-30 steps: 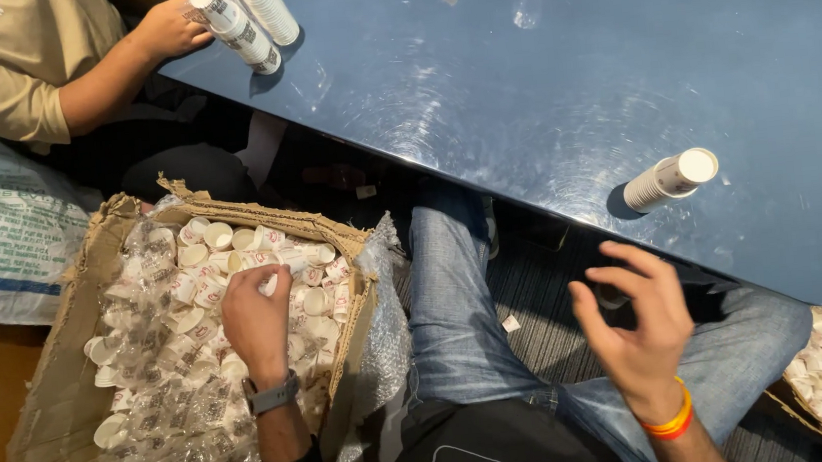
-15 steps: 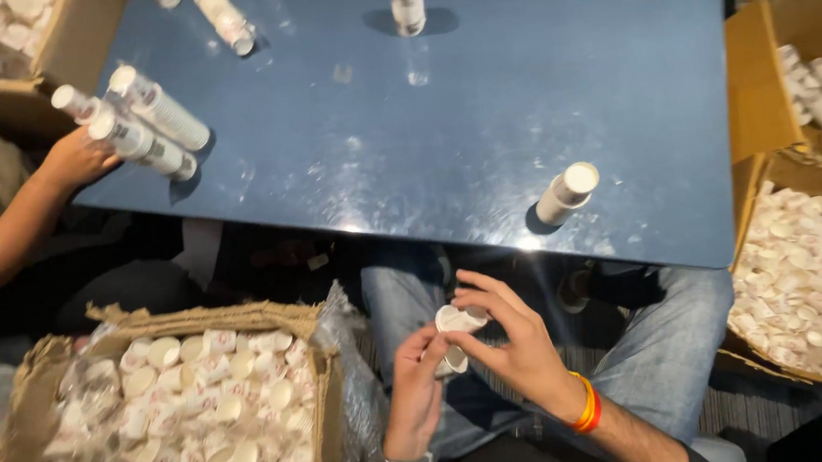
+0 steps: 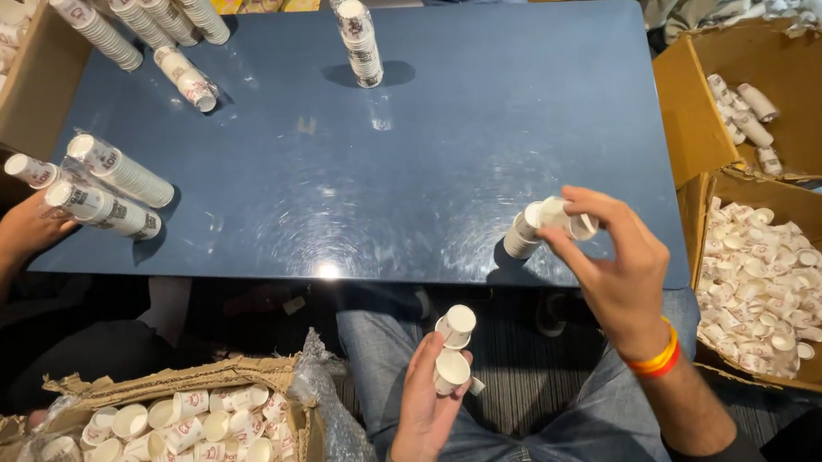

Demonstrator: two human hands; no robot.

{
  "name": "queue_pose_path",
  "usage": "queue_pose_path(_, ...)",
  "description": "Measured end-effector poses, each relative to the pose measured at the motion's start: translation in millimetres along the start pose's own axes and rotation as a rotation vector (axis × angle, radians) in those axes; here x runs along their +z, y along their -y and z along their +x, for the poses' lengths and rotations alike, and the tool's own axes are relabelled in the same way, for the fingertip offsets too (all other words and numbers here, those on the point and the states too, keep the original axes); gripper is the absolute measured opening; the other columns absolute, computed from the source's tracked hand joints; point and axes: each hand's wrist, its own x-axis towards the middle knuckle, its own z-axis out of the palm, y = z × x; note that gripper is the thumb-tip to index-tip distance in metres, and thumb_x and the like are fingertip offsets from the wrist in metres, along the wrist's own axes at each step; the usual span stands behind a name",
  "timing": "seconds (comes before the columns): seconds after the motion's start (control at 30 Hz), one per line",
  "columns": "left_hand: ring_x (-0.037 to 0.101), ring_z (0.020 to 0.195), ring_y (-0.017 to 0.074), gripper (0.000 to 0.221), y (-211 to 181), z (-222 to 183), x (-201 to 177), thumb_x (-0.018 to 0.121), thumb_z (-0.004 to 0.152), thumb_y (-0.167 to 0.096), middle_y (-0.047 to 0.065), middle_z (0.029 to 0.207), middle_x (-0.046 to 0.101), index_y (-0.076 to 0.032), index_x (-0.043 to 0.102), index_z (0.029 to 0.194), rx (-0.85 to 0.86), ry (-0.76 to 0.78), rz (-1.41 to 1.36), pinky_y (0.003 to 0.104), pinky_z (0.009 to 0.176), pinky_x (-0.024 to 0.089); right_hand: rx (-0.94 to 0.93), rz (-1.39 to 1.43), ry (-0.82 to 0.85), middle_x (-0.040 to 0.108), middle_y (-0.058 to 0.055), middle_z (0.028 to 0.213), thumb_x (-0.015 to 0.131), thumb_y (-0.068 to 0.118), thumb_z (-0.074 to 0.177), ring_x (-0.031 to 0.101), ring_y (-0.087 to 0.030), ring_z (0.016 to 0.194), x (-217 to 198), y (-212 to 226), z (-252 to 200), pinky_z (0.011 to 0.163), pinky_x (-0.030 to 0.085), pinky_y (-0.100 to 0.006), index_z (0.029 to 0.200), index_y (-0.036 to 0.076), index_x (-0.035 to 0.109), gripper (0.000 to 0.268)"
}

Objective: Packing small white items from a box into plastic wrap or preparing them for shipping.

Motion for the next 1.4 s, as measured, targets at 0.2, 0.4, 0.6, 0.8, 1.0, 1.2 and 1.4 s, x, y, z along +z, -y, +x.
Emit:
queue_pose_path(0.2,0.066,0.076,0.0135,0.032,-0.6,5.6,5.1,0.064,0.097,-0.033,0.009,0.097,0.069,-0.006,0.062,0.115,-0.100,-0.001,-0.011,0.025,0.051,0.044,0.001,-0.278,0.218,0.074,-0.012,0.104,0.086,0.012,0.084,0.073,-0.028,0.096,23.5,-22.3,9.0,0.080,0.058,-0.036,0.114,0.003,0.068,0.036)
queue_pose_path(0.4,0.065,0.078,0.0118,0.032,-3.9,16.1,21.3,0.065,0.099,-0.034,0.007,0.099,0.068,-0.007,0.061,0.116,-0.079,0.112,-0.009,0.024,0.051,0.045,-0.224,-0.348,-0.061,0.060,-0.025,0.125,0.085,0.015,0.072,0.065,-0.039,0.108,21.6,1.1,-25.5,0.088,0.055,-0.041,0.124,-0.004,0.056,0.063)
queue_pose_path(0.6,0.067,0.079,0.0123,0.029,13.6,33.4,18.0,0.063,0.104,-0.035,0.004,0.100,0.067,-0.010,0.058,0.119,-0.126,0.218,0.008,0.024,0.053,0.049,0.292,0.198,0.269,0.060,-0.017,0.131,0.085,0.011,0.072,0.068,-0.023,0.110,22.8,6.3,-55.2,0.074,0.059,-0.032,0.131,0.001,0.059,0.066)
queue_pose_path(0.8,0.067,0.086,0.0153,0.047,-5.0,24.4,50.6,0.044,0.107,-0.048,0.007,0.105,0.068,-0.007,0.058,0.127,-0.091,0.260,-0.035,0.026,0.060,0.053,-0.046,0.044,0.138,0.073,-0.012,0.121,0.087,0.015,0.080,0.071,-0.020,0.116,10.2,-13.4,-27.2,0.097,0.058,-0.035,0.122,0.005,0.067,0.047)
queue_pose_path(1.0,0.063,0.085,0.0190,0.052,-19.3,19.2,50.8,0.031,0.109,-0.045,0.013,0.107,0.063,-0.003,0.054,0.129,-0.146,0.376,-0.166,0.027,0.061,0.052,0.058,-0.245,-0.015,0.074,-0.011,0.113,0.089,0.017,0.086,0.067,-0.022,0.094,12.8,-29.2,0.5,0.081,0.056,-0.036,0.124,0.006,0.070,0.043)
queue_pose_path(1.2,0.062,0.089,0.0159,0.049,-45.7,24.3,80.6,0.044,0.100,-0.027,0.010,0.109,0.060,-0.003,0.050,0.142,0.091,0.300,0.187,0.028,0.071,0.053,0.033,-0.265,0.066,0.073,-0.010,0.115,0.090,0.018,0.086,0.069,-0.025,0.106,25.0,-53.7,-18.8,0.087,0.055,-0.036,0.128,0.009,0.068,0.048)
queue_pose_path(1.4,0.071,0.102,0.0173,0.053,-77.2,23.0,160.8,0.080,0.085,-0.016,0.006,0.121,0.068,-0.008,0.052,0.129,0.842,0.168,0.915,0.029,0.083,0.059,0.031,-0.123,-0.044,0.053,-0.021,0.149,0.092,0.017,0.075,0.059,-0.032,0.132,21.6,-60.3,-36.7,0.089,0.057,-0.037,0.151,0.004,0.037,0.095)
